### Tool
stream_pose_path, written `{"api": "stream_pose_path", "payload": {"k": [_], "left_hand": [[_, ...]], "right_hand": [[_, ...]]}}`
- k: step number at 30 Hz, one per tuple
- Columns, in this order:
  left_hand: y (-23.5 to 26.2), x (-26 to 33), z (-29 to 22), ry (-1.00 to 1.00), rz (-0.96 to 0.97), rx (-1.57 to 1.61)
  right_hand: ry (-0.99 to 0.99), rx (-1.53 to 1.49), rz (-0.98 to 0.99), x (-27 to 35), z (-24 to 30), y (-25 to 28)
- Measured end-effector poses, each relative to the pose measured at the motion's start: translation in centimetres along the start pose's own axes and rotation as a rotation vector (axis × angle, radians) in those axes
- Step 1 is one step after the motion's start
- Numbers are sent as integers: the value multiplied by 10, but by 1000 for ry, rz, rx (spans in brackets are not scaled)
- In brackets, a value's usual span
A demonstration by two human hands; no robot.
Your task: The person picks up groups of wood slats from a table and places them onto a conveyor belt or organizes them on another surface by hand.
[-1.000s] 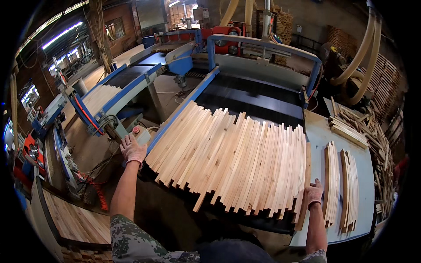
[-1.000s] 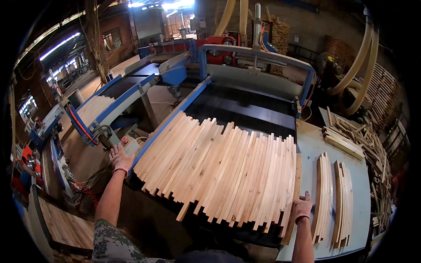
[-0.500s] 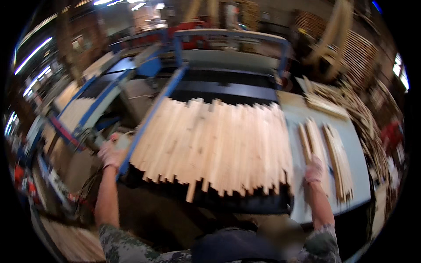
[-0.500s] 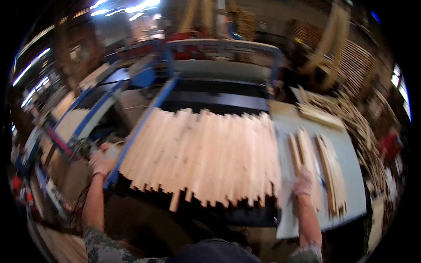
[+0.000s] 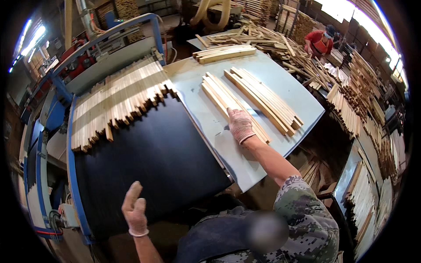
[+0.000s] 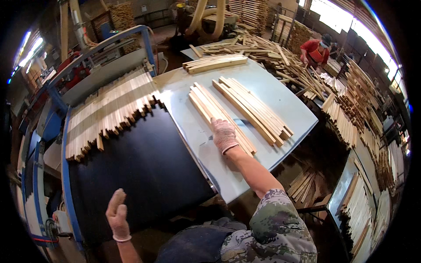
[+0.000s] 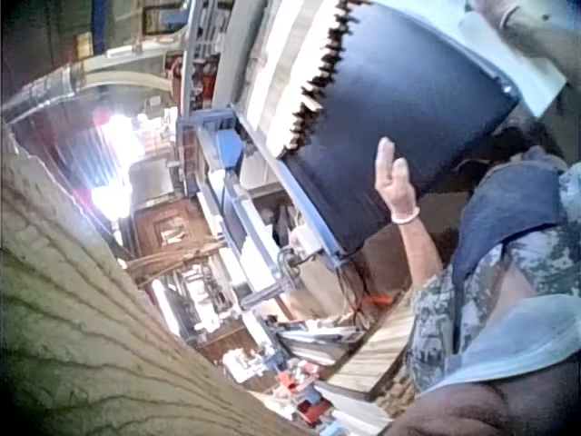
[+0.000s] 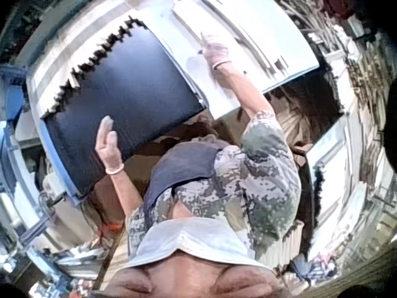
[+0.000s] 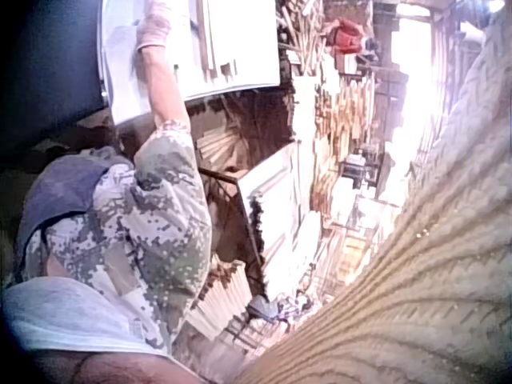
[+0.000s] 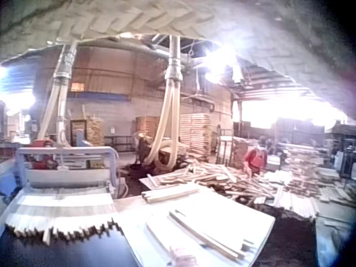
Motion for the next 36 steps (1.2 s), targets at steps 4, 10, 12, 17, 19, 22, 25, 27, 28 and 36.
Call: {"api": "stream_pose_path", "payload": {"k": [4,10,12,17,19,22,25,27,28,36], "left_hand": [[-82,-5,37,183,111,35],[-193,-48,83,136,247,-173],[-231,-59,95,74,269,-244],[-295,-84,132,-18,330,-334],[-311,-91,142,-27,321,-410],[-330,-96,164,-16,312,-541],[-350,-105,177,-71,280,-649],[-356,-106,185,-67,222,-667],[-359,-109,192,-99,209,-674],[-367,-113,190,-151,173,-754]], "right_hand": [[-24,-285,-178,5,-44,26],[-325,-202,-239,-47,-185,-37],[-430,-142,-145,-59,-232,-58],[-459,-247,295,-81,-328,-119],[-347,-259,434,-90,-318,-127],[-230,-123,431,-94,-258,-85],[55,64,345,-80,-224,-87],[58,11,485,-85,-183,-47],[91,-27,466,-82,-181,-50],[-180,-384,568,-72,-174,-50]]}}
Point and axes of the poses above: each hand's wrist, its own x-axis away from the middle knuckle, its own y-axis out of the back of the hand, z = x × y, the point moved 1 cm from there along -x, towards the middle knuckle, and after that the axes turned 12 degrees about x, right-handed, at the moved point
